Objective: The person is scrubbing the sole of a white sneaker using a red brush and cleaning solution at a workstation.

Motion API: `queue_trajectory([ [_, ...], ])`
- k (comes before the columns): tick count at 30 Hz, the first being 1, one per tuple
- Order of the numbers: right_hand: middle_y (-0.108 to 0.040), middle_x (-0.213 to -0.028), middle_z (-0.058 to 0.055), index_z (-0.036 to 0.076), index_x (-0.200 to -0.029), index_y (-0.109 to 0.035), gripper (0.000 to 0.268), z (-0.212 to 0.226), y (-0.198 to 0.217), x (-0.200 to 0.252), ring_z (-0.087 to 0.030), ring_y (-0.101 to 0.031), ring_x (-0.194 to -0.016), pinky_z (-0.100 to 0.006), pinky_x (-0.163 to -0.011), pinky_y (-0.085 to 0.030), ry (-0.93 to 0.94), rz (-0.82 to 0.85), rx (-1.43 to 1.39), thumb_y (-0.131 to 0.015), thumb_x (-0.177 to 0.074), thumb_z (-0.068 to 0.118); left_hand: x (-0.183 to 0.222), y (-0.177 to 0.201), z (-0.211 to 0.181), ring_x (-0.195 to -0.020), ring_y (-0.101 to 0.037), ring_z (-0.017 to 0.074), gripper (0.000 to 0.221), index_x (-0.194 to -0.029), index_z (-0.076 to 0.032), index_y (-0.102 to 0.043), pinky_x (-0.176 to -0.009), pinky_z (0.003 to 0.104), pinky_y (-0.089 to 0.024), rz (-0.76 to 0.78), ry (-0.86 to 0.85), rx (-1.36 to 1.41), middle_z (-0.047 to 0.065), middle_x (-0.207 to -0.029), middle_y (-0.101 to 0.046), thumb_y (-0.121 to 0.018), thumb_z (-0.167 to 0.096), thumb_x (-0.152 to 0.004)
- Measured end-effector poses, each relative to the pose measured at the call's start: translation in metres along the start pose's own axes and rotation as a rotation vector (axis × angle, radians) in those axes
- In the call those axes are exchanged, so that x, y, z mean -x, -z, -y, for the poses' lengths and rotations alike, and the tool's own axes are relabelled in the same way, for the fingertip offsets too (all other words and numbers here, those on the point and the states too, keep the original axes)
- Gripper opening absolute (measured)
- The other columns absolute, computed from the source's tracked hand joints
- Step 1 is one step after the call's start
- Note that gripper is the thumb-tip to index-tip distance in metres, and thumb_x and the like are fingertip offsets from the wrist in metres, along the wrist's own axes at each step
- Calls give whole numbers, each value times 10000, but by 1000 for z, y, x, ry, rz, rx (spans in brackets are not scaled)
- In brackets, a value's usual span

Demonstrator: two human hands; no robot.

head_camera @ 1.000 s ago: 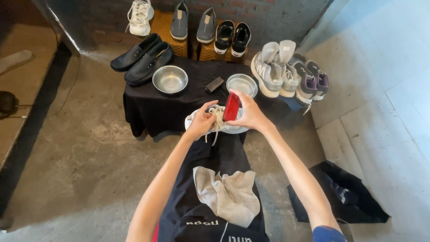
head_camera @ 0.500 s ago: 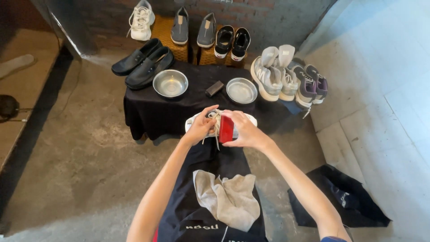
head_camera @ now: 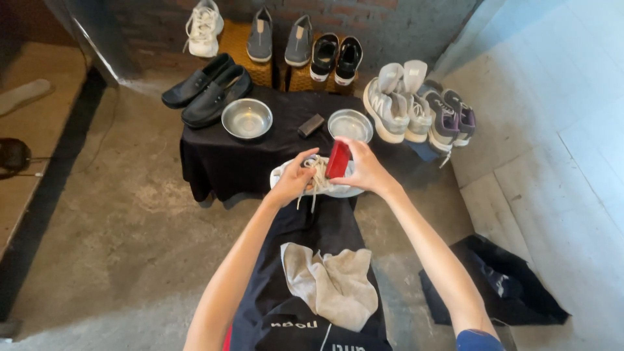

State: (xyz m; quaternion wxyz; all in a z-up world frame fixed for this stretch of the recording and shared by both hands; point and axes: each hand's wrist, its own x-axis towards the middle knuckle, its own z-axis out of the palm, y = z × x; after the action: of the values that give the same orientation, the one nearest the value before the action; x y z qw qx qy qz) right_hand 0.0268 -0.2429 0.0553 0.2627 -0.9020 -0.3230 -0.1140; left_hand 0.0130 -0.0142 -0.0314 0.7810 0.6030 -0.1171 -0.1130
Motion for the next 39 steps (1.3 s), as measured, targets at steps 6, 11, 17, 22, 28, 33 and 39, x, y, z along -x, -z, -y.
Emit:
queue_trajectory([
  [6,-604,-1391,-110,156,-1436,-509,1050,43,-18,27,-329,-535,-1324,-452,-1137,-406,102,59,-46,-947,-569,553,-3,3,5,-538,-571,81,535,-1494,-255,-477,-526,196,-608,-45,12,36,32,-705,-602,-542,-32,-1012],
  [11,-633,-1318,-164,107,-1443,-508,1083,17,2,8,-362,-586,-1237,-481,-1109,-434,26,-13,-52,-957,-570,564,2,-3,1,-554,-594,81,515,-1476,-255,-498,-532,195,-614,-25,8,-2,32,-716,-628,-566,-54,-1007],
  [17,-620,-1350,-124,137,-1440,-512,1080,43,-11,19,-337,-570,-1279,-464,-1126,-415,41,0,-94,-941,-567,609,3,2,-13,-606,-614,84,565,-1515,-275,-455,-603,211,-623,-39,1,-53,45,-726,-654,-564,-55,-1006],
  [22,-616,-1352,-155,113,-1444,-509,1080,31,-3,7,-357,-580,-1254,-474,-1116,-427,76,-8,-57,-950,-577,581,12,-11,-31,-695,-645,139,528,-1505,-266,-483,-687,303,-623,-35,-45,-135,103,-779,-712,-575,-80,-1019],
  [28,-634,-1315,-114,170,-1447,-504,1083,52,-3,-4,-342,-592,-1231,-468,-1095,-446,53,39,-82,-917,-566,646,-5,3,-7,-595,-587,110,586,-1528,-339,-419,-559,245,-585,-50,-29,-47,55,-736,-680,-558,-68,-1027],
  [33,-632,-1314,-143,148,-1474,-472,1092,25,3,-23,-355,-592,-1218,-469,-1080,-456,73,4,25,-925,-591,606,-14,3,17,-548,-545,84,484,-1519,-272,-416,-485,178,-516,-57,-1,-43,-6,-672,-580,-461,-104,-1067],
  [39,-649,-1256,-110,154,-1421,-493,1071,77,-8,0,-338,-586,-1190,-454,-1041,-492,125,170,35,-933,-539,575,-3,3,-8,-526,-546,52,521,-1551,-310,-369,-456,176,-539,-61,83,10,-25,-674,-530,-419,-106,-1074],
])
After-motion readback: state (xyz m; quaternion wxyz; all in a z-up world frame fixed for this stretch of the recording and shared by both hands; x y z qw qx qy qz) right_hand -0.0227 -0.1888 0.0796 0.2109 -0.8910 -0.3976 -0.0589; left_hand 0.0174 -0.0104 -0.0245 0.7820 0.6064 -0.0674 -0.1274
